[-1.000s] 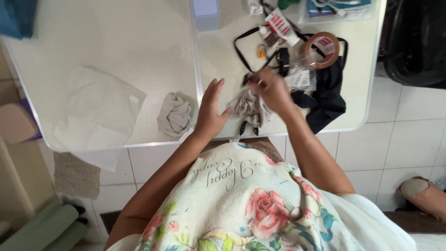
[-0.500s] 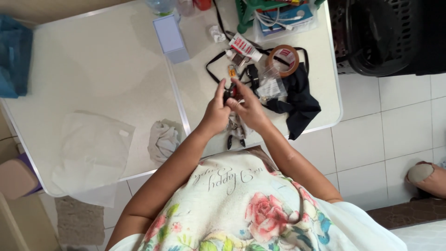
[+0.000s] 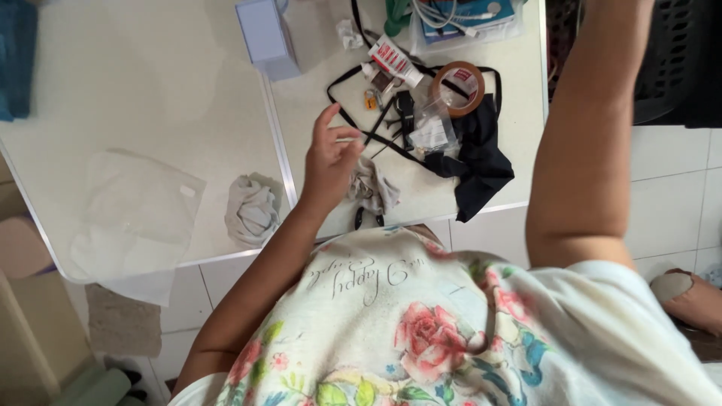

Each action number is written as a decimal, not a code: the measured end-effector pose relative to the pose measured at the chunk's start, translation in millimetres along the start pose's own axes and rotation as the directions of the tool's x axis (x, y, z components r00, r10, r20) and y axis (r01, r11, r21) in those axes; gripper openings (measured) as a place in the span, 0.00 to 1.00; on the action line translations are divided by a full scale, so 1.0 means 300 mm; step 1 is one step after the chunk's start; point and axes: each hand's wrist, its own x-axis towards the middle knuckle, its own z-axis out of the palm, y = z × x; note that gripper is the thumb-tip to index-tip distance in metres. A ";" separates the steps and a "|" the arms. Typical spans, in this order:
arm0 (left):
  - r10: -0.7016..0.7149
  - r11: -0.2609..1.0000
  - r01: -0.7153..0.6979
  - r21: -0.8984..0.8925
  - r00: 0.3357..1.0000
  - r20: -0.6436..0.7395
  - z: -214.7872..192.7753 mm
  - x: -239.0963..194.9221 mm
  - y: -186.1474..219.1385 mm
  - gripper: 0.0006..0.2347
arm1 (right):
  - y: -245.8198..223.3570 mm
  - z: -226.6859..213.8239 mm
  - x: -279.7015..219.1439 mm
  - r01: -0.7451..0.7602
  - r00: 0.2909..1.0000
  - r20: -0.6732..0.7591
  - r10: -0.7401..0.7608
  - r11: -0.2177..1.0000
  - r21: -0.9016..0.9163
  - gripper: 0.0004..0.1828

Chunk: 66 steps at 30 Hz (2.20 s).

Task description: The person cleans various items including a white cable, a perfume bottle, a wristwatch, and a tube of cream with a white cloth.

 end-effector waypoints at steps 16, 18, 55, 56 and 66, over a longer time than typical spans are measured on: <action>-0.289 0.922 0.312 0.229 0.949 -0.130 -0.078 -0.201 -0.225 0.17 | 0.551 0.152 -0.155 0.392 0.865 0.494 -0.090 0.736 -0.552 0.14; -0.272 0.926 0.297 0.232 0.953 -0.136 -0.101 -0.229 -0.226 0.16 | 0.758 0.186 -0.169 0.442 0.833 0.553 -0.023 0.628 -0.640 0.20; -0.131 0.991 0.132 0.007 0.987 -0.090 -0.273 -0.132 -0.245 0.21 | 0.804 0.038 -0.840 -0.126 0.781 0.370 0.503 0.708 -0.695 0.09; -0.117 0.992 0.120 0.026 0.989 -0.088 -0.268 -0.127 -0.234 0.20 | 0.747 0.047 -0.815 -0.215 0.755 0.430 0.495 0.806 -0.551 0.08; 0.112 0.986 -0.106 0.129 0.993 -0.041 -0.104 -0.185 -0.042 0.15 | 0.274 0.261 -0.846 -0.067 0.863 0.504 -0.013 0.988 0.140 0.06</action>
